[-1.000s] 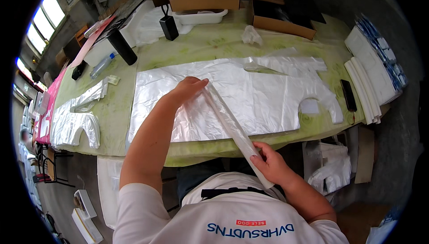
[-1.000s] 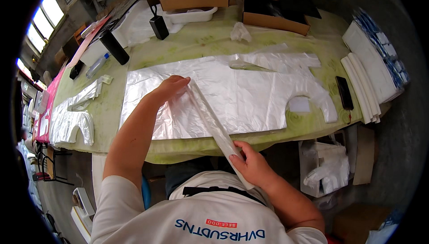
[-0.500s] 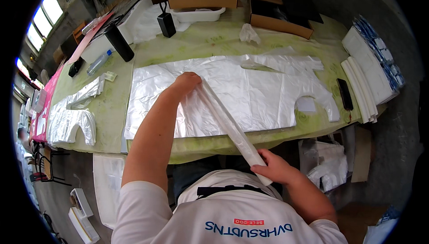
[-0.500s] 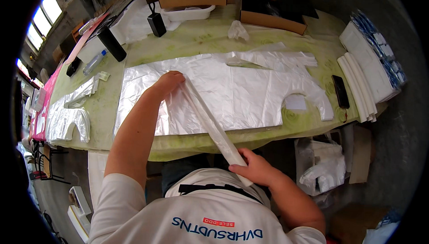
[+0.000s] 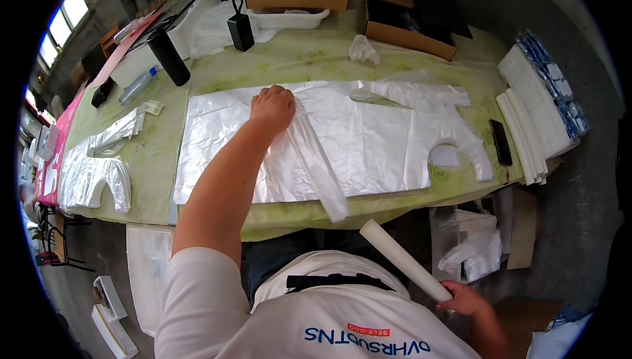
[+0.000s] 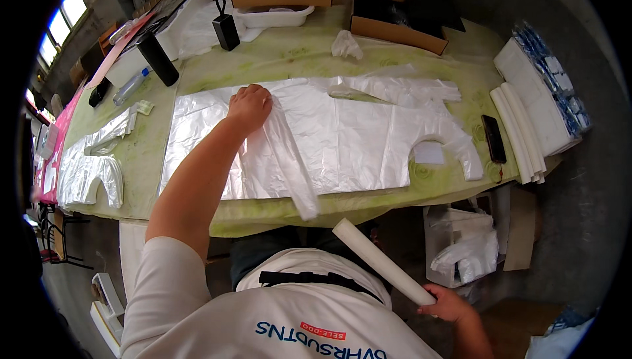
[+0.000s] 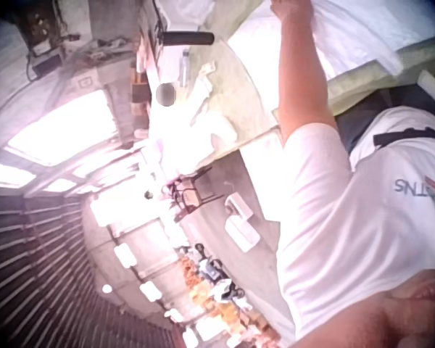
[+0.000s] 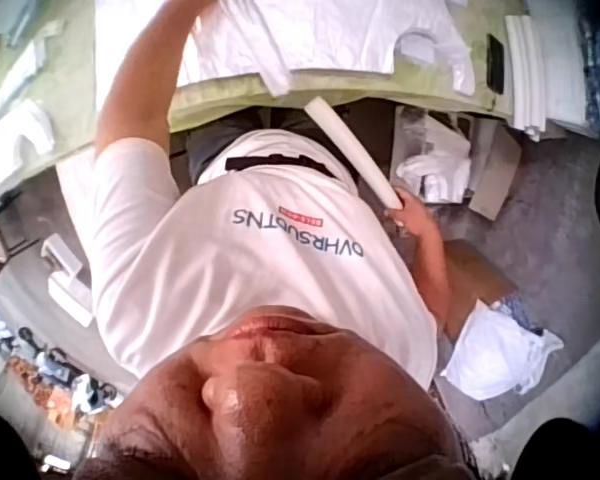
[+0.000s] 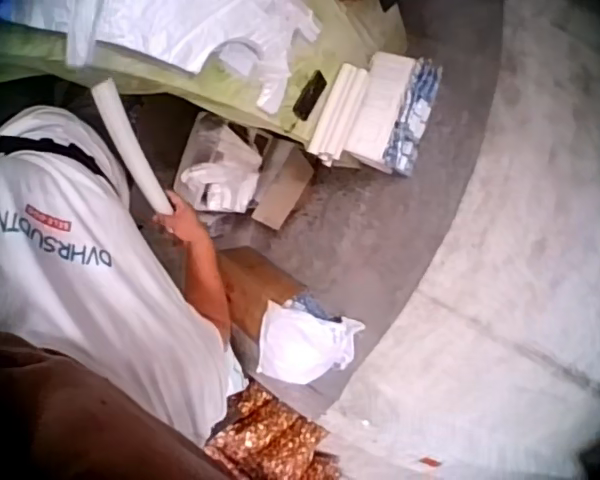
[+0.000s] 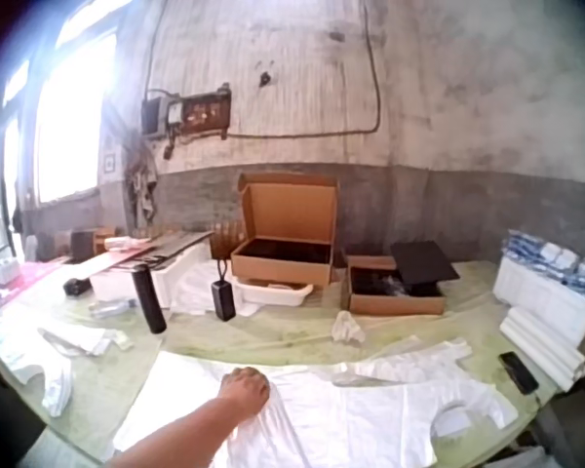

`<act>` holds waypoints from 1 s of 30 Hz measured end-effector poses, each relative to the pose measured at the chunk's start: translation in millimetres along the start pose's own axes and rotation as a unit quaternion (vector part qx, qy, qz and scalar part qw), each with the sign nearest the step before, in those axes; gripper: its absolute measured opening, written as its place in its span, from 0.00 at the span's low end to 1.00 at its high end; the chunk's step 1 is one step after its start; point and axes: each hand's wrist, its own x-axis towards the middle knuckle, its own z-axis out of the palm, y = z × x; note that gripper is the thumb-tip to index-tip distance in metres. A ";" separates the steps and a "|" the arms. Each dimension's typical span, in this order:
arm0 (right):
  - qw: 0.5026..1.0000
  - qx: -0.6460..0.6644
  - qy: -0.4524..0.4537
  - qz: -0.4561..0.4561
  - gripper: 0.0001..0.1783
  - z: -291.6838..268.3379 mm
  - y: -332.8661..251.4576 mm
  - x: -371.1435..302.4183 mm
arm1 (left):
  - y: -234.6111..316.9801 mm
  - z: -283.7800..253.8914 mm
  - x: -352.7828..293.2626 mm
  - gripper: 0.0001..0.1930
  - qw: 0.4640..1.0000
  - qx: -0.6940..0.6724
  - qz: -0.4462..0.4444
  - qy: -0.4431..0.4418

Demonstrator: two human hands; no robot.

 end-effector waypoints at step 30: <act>0.589 -0.476 0.315 -0.573 0.37 23.3 -311.5 208.8 | 44.4 -25.5 -171.5 0.46 0.921 0.012 0.357 -0.157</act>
